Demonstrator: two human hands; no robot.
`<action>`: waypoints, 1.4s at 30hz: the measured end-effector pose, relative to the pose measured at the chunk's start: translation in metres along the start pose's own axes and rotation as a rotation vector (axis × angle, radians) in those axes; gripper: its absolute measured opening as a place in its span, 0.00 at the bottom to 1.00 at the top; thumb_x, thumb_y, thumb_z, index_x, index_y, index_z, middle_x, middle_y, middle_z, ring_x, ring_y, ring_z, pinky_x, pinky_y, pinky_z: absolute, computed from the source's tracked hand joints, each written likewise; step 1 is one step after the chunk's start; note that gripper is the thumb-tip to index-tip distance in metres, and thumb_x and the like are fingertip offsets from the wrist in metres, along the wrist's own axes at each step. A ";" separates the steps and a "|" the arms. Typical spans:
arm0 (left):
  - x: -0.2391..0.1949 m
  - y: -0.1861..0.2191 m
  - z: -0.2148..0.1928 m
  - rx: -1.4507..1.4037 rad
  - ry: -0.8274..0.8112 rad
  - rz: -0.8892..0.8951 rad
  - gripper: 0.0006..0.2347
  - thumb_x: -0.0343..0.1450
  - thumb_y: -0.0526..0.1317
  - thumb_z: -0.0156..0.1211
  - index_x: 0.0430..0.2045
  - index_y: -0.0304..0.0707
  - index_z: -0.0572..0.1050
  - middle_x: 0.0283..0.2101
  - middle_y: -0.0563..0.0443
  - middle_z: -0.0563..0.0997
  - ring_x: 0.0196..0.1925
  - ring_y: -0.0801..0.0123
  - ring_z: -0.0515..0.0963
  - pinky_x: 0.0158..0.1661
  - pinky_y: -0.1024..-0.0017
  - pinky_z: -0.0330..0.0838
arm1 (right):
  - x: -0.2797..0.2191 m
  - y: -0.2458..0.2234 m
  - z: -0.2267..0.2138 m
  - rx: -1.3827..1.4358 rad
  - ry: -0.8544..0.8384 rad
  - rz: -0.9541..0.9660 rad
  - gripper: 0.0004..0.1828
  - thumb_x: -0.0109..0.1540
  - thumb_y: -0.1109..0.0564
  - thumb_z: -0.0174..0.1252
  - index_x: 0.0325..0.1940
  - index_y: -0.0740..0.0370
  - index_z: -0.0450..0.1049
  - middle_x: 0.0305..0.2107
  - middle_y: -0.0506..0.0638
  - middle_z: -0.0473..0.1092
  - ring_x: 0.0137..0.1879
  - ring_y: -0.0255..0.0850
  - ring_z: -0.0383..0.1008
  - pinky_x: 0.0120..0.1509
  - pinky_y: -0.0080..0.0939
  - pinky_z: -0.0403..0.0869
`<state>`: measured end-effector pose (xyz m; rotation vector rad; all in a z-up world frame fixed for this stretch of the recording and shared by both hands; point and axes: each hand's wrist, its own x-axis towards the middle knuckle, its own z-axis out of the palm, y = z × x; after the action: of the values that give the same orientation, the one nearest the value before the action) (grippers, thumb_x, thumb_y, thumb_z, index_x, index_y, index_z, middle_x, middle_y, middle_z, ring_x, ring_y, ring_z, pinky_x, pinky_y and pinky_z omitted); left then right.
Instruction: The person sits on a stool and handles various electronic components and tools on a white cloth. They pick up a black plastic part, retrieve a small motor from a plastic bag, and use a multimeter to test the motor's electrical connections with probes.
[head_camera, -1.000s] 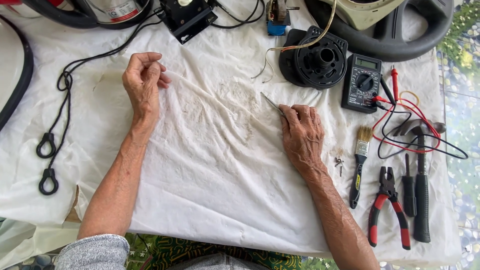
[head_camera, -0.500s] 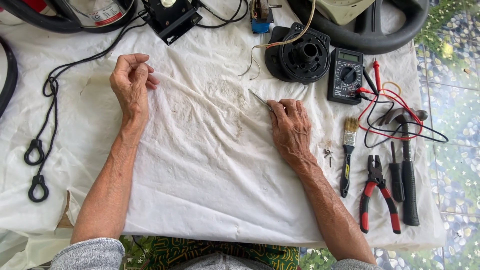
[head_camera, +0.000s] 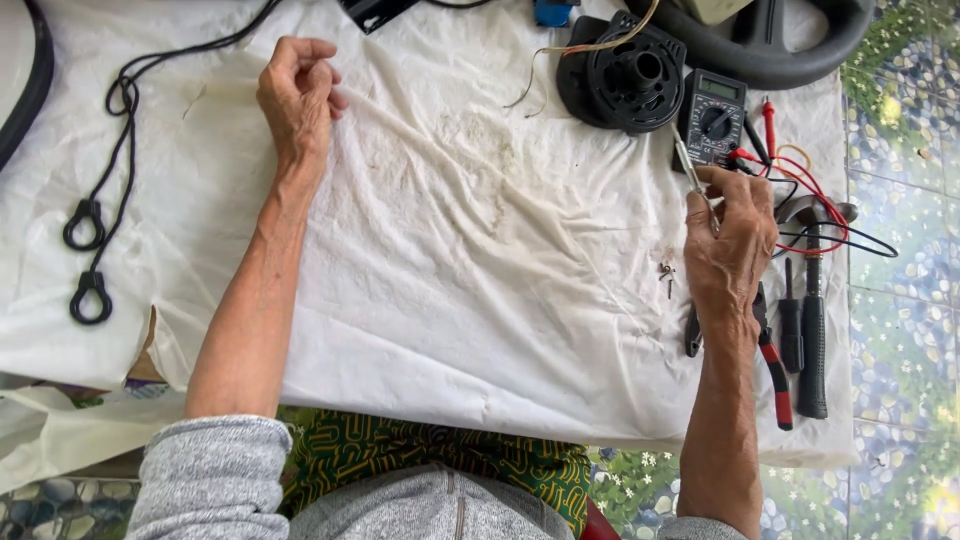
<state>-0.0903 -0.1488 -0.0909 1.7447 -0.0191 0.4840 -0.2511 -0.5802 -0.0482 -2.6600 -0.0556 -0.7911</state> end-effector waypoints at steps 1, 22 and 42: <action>0.001 -0.005 0.002 0.001 0.008 -0.008 0.12 0.69 0.29 0.43 0.38 0.38 0.76 0.29 0.51 0.78 0.21 0.77 0.77 0.20 0.81 0.71 | -0.004 0.000 0.002 0.002 -0.009 -0.007 0.14 0.68 0.69 0.65 0.58 0.66 0.78 0.44 0.57 0.68 0.40 0.44 0.68 0.48 0.46 0.71; 0.004 -0.004 0.000 -0.285 0.108 -0.050 0.10 0.67 0.34 0.48 0.36 0.36 0.77 0.28 0.51 0.77 0.20 0.73 0.78 0.20 0.80 0.72 | 0.114 0.022 0.099 -0.303 -0.149 -0.213 0.39 0.50 0.39 0.77 0.58 0.63 0.76 0.65 0.61 0.56 0.63 0.62 0.56 0.62 0.64 0.64; -0.029 0.048 0.009 -0.797 -0.639 -0.462 0.19 0.69 0.37 0.69 0.55 0.37 0.76 0.46 0.44 0.85 0.45 0.56 0.88 0.44 0.58 0.87 | 0.052 -0.142 0.083 0.303 -0.337 -0.367 0.39 0.55 0.57 0.74 0.68 0.55 0.66 0.60 0.57 0.63 0.65 0.56 0.67 0.64 0.52 0.71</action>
<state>-0.1267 -0.1757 -0.0569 0.9977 -0.2261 -0.3997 -0.1834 -0.4213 -0.0376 -2.4861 -0.7084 -0.3844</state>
